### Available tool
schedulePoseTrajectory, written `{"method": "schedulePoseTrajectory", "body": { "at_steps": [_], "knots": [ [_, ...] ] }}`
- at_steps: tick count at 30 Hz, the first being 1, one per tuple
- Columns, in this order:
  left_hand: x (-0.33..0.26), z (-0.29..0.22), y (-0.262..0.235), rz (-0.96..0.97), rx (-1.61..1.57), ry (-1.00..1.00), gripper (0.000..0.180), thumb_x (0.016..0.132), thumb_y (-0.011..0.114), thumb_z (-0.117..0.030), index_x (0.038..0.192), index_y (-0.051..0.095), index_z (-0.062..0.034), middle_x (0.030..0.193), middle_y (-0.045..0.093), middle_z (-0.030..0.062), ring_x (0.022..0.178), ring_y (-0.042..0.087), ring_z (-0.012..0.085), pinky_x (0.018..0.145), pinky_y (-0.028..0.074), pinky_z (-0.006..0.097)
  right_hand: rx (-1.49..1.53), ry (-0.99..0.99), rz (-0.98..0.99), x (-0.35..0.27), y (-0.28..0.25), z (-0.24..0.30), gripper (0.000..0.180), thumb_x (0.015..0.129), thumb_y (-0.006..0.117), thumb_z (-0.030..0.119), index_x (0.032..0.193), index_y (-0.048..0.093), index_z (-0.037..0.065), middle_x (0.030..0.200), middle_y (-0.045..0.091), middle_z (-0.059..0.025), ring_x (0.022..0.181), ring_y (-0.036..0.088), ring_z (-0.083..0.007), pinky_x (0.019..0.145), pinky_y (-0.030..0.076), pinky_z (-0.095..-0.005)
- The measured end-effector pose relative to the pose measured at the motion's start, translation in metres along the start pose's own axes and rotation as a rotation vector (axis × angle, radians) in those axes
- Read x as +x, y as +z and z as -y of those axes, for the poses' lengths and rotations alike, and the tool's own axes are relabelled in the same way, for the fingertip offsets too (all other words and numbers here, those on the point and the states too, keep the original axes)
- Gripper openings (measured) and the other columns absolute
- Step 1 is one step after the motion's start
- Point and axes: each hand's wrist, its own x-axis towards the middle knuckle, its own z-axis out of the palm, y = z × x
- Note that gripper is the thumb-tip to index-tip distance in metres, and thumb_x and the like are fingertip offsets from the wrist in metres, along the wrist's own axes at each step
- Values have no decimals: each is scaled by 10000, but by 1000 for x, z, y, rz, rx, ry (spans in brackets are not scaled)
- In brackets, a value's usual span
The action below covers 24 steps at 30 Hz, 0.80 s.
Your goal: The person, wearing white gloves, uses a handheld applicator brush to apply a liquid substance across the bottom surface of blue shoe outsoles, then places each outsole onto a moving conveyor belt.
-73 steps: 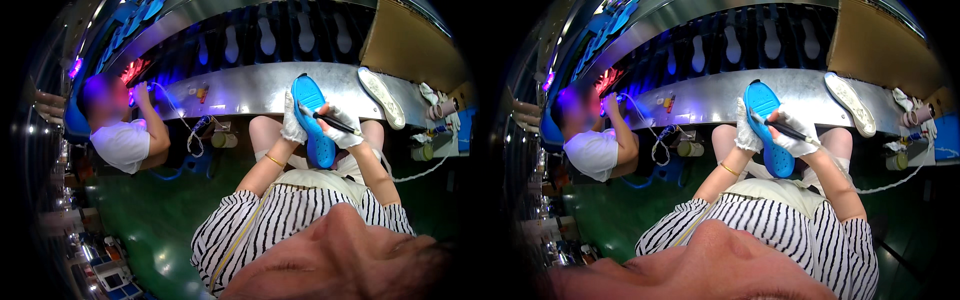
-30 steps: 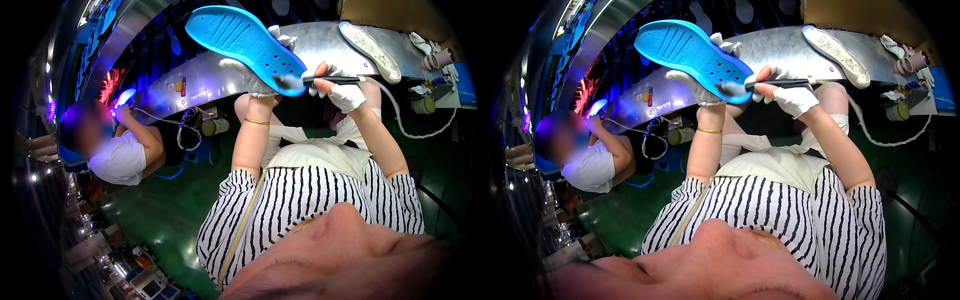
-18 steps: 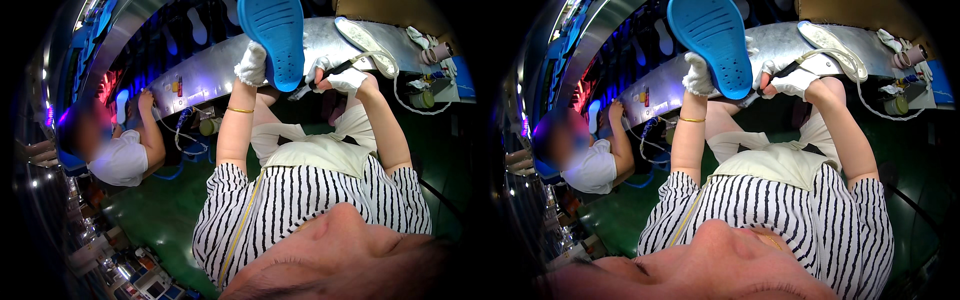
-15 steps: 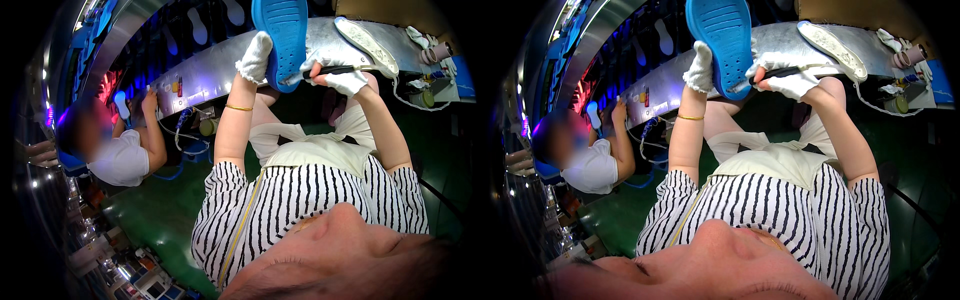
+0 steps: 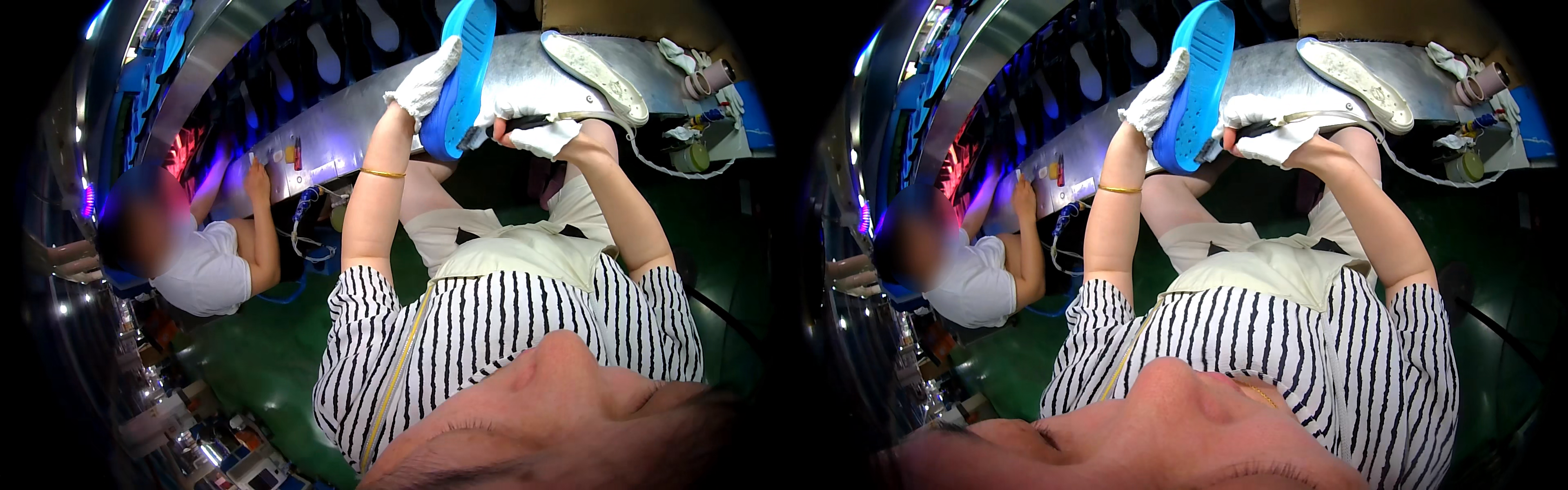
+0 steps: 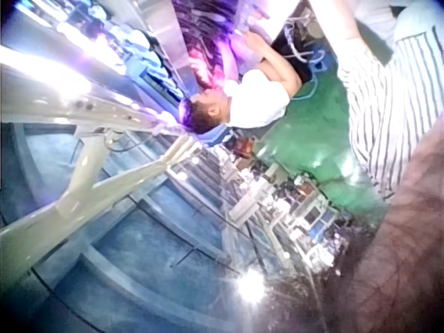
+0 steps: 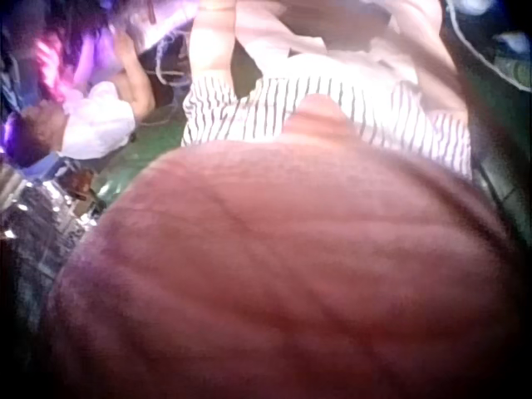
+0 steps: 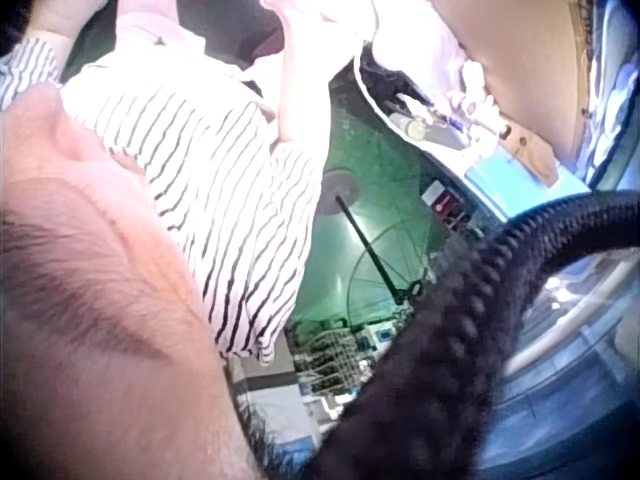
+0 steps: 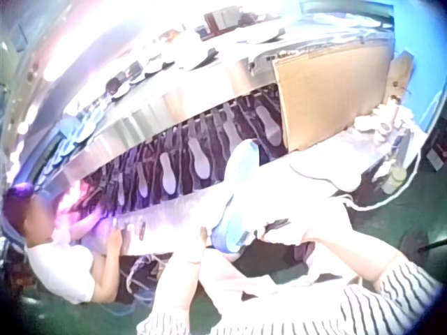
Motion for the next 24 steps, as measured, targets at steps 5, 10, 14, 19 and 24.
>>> {"method": "schedulePoseTrajectory", "body": {
  "at_steps": [5,10,14,19,24],
  "knots": [
    [-1,-4,6,-15,12,-67,631,841,563,-546,1226,532,-47,1052,615,86,883,591,154,796,499,291,250,-25,-75,6,-11,-9,81,690,606,29,764,595,61,744,569,-37,733,547,-134,688,440,-243],
    [-2,-5,-1,2,42,-9,641,852,550,-538,1271,489,-58,1100,597,88,921,582,164,821,494,305,-81,39,-7,5,-17,-2,92,676,627,25,750,574,37,771,544,-51,726,548,-168,681,446,-268],
    [-3,-7,-14,-43,-145,243,626,855,553,-519,1263,475,-50,1127,576,106,975,574,193,863,494,330,-66,-252,-9,8,-37,-24,57,718,616,15,746,578,48,744,565,-33,735,542,-130,685,439,-259],
    [-17,-3,-43,319,-795,419,737,874,371,-629,1272,440,-13,1180,557,147,1097,537,263,988,428,410,233,-108,-267,-3,-36,-13,145,789,685,59,859,559,59,813,587,-10,754,556,-92,701,457,-237],
    [-33,41,-2,310,-1052,12,666,854,478,-577,1245,487,-38,1102,588,180,949,597,334,921,432,571,267,-68,-326,-6,-17,-29,177,768,704,59,887,572,68,797,580,1,732,547,-76,680,449,-221]
  ]
}}
